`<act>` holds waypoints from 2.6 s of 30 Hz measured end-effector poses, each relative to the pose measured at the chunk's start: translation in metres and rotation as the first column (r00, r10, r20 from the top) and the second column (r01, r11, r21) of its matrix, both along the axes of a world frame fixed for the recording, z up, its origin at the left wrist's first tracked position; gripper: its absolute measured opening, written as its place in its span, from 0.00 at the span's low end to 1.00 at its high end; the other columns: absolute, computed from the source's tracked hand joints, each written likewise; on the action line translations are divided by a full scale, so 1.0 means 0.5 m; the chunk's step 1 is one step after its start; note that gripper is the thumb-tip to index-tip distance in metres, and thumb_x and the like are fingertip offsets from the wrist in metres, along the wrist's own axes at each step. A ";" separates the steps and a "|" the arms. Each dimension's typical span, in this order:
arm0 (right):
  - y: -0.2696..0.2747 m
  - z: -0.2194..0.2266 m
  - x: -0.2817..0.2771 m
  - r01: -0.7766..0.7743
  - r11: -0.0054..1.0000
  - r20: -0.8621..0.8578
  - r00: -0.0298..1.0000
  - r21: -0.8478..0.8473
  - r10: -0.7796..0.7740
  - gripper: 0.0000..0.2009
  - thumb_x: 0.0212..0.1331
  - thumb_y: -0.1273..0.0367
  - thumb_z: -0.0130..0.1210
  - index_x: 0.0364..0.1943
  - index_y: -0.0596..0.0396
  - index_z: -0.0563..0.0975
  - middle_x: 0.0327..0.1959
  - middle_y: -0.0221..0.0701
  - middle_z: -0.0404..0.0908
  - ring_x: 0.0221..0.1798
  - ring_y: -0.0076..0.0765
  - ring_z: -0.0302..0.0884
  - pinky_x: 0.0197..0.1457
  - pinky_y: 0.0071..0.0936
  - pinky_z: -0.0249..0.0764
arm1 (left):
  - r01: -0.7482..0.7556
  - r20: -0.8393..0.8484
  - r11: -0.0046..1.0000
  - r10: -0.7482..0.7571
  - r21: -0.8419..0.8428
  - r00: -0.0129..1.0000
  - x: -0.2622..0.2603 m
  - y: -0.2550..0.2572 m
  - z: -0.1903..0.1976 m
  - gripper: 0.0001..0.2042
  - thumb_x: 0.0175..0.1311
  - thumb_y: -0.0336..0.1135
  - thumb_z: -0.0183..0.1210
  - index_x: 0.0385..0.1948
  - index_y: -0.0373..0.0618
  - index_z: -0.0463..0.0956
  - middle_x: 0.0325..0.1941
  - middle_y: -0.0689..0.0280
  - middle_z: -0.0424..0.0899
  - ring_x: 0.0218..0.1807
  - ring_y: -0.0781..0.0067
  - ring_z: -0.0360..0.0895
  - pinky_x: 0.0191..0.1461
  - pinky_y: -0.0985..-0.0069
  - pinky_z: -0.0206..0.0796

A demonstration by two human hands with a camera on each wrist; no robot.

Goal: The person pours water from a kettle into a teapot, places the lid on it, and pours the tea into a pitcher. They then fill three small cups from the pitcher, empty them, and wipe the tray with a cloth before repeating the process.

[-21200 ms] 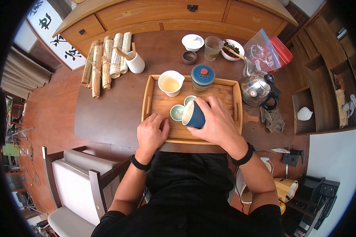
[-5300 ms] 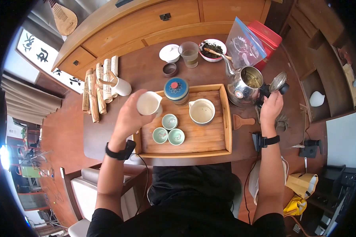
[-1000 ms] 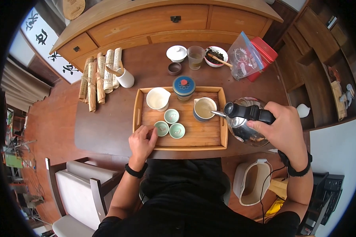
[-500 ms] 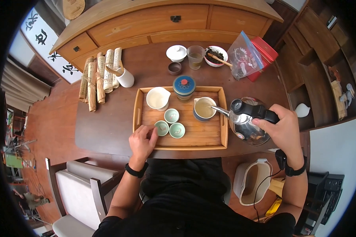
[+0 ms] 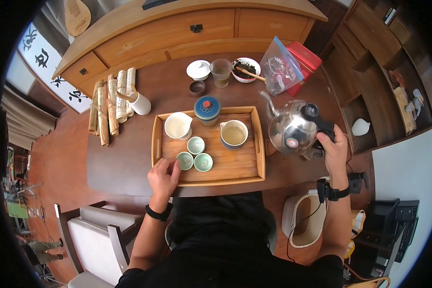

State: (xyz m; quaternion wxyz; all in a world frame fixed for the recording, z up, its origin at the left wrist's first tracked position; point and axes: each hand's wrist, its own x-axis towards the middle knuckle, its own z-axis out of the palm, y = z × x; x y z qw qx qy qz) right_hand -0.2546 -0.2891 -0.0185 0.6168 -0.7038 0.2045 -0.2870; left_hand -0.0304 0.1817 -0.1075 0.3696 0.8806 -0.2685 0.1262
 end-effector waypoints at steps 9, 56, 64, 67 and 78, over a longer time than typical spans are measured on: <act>-0.036 -0.142 0.105 0.180 0.984 -0.009 0.984 -0.012 -0.180 0.08 0.78 0.69 0.71 0.50 0.59 0.86 0.45 0.23 0.90 0.47 0.18 0.83 0.56 0.21 0.77 | 0.009 -0.046 0.999 -0.011 -0.038 0.999 -0.004 0.002 0.013 0.04 0.69 0.34 0.76 0.36 0.48 0.90 0.28 0.64 0.86 0.29 0.61 0.86 0.33 0.63 0.77; 0.343 -0.104 0.261 -0.235 0.925 -0.304 0.942 -0.299 0.141 0.46 0.57 0.67 0.85 0.78 0.58 0.69 0.70 0.45 0.83 0.73 0.49 0.83 0.76 0.43 0.78 | 0.142 -0.090 0.948 -0.122 0.283 0.988 0.209 -0.107 0.140 0.43 0.53 0.39 0.83 0.74 0.46 0.73 0.63 0.52 0.90 0.67 0.44 0.84 0.74 0.52 0.76; 0.332 -0.091 0.254 -0.317 0.902 -0.180 0.945 -0.292 0.274 0.44 0.55 0.66 0.85 0.75 0.58 0.73 0.67 0.39 0.87 0.70 0.43 0.86 0.74 0.41 0.80 | -0.057 -0.089 0.998 0.057 0.008 0.994 0.079 -0.029 0.140 0.26 0.60 0.36 0.81 0.60 0.44 0.82 0.56 0.58 0.86 0.54 0.54 0.87 0.57 0.58 0.82; 0.343 -0.036 0.262 -0.454 0.810 -0.287 0.886 -0.371 0.365 0.44 0.56 0.69 0.84 0.76 0.60 0.72 0.67 0.39 0.86 0.70 0.37 0.85 0.75 0.36 0.78 | -0.008 -0.320 0.999 -0.002 -0.031 0.947 0.028 0.005 0.092 0.28 0.60 0.38 0.81 0.61 0.43 0.82 0.56 0.59 0.85 0.48 0.57 0.86 0.52 0.59 0.82; 0.344 -0.041 0.311 -0.622 0.614 -0.432 0.781 -0.485 0.451 0.45 0.51 0.63 0.84 0.74 0.61 0.73 0.67 0.48 0.83 0.71 0.57 0.83 0.76 0.46 0.79 | 0.100 -0.457 0.986 -0.029 0.132 0.889 -0.014 -0.016 0.040 0.35 0.60 0.44 0.82 0.68 0.42 0.81 0.60 0.56 0.86 0.59 0.47 0.88 0.60 0.56 0.83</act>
